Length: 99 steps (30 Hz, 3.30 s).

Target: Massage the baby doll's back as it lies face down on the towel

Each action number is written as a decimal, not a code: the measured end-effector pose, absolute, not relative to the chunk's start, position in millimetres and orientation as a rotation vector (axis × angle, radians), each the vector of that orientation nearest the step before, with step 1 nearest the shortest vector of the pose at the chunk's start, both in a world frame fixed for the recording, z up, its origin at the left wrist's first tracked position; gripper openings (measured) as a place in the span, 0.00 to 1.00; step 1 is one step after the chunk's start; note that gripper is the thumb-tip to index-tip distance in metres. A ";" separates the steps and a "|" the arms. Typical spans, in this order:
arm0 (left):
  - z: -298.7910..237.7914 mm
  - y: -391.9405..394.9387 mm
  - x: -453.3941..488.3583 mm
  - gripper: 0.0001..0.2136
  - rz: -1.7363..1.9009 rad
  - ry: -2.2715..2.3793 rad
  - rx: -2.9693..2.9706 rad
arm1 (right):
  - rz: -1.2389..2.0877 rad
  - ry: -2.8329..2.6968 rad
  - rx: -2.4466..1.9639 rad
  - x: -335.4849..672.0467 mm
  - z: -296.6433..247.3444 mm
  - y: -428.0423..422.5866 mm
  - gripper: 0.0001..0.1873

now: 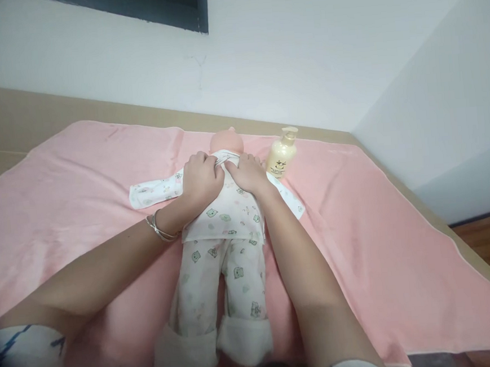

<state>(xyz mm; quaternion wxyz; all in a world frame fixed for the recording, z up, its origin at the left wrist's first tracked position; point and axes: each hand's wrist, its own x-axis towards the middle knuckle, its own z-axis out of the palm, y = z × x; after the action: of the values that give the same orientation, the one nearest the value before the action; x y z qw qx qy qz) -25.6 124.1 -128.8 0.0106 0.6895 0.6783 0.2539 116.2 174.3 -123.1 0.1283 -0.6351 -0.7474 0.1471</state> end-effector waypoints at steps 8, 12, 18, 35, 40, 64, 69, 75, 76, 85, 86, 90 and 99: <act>-126.9 134.8 -34.3 0.26 0.648 2.017 2.077 | 0.178 -2.327 -1.904 103.1 -103.9 145.7 0.33; -127.4 145.5 -43.3 0.31 0.565 1.909 2.059 | -0.101 -2.556 -1.924 81.8 -88.6 109.1 0.29; -122.0 137.9 -37.4 0.27 0.565 1.982 2.067 | 0.055 -2.456 -1.874 84.9 -99.5 118.7 0.30; -137.3 145.3 -34.8 0.22 0.762 1.929 2.106 | -0.032 -2.431 -1.842 93.6 -94.9 113.5 0.24; -144.5 145.8 -33.2 0.23 0.814 1.943 2.063 | 0.154 -2.327 -1.779 96.4 -103.6 127.8 0.26; -112.3 125.6 -41.5 0.18 0.674 1.782 2.051 | -0.002 -2.666 -1.640 99.0 -84.9 100.6 0.28; -120.5 130.4 -42.4 0.20 0.700 1.735 2.163 | 0.328 -2.486 -1.632 102.6 -88.8 115.4 0.24; -100.2 103.7 -23.1 0.19 0.488 1.938 2.141 | 0.426 -2.296 -1.628 115.2 -109.3 146.6 0.25; -97.1 100.3 -20.6 0.18 0.461 1.938 2.139 | 0.423 -2.298 -1.628 116.5 -111.4 148.3 0.26; -108.0 119.0 -33.4 0.17 0.601 1.829 2.079 | 0.087 -2.510 -1.713 106.5 -95.2 118.7 0.28; -110.0 122.4 -35.6 0.17 0.631 1.826 2.046 | 0.017 -2.562 -1.719 104.5 -92.2 113.1 0.28; -117.3 130.1 -39.5 0.19 0.692 1.835 2.006 | -0.131 -2.676 -1.718 99.4 -84.6 98.9 0.24; -141.3 136.9 -36.2 0.26 0.635 1.869 2.390 | 0.204 -2.342 -1.726 98.1 -108.4 129.6 0.28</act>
<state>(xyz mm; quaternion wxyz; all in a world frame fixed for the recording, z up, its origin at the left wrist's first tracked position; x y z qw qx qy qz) -36.2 136.9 -141.3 0.0210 0.7708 0.6029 0.2048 98.1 129.6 -108.4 0.1124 -0.5881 -0.7979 0.0695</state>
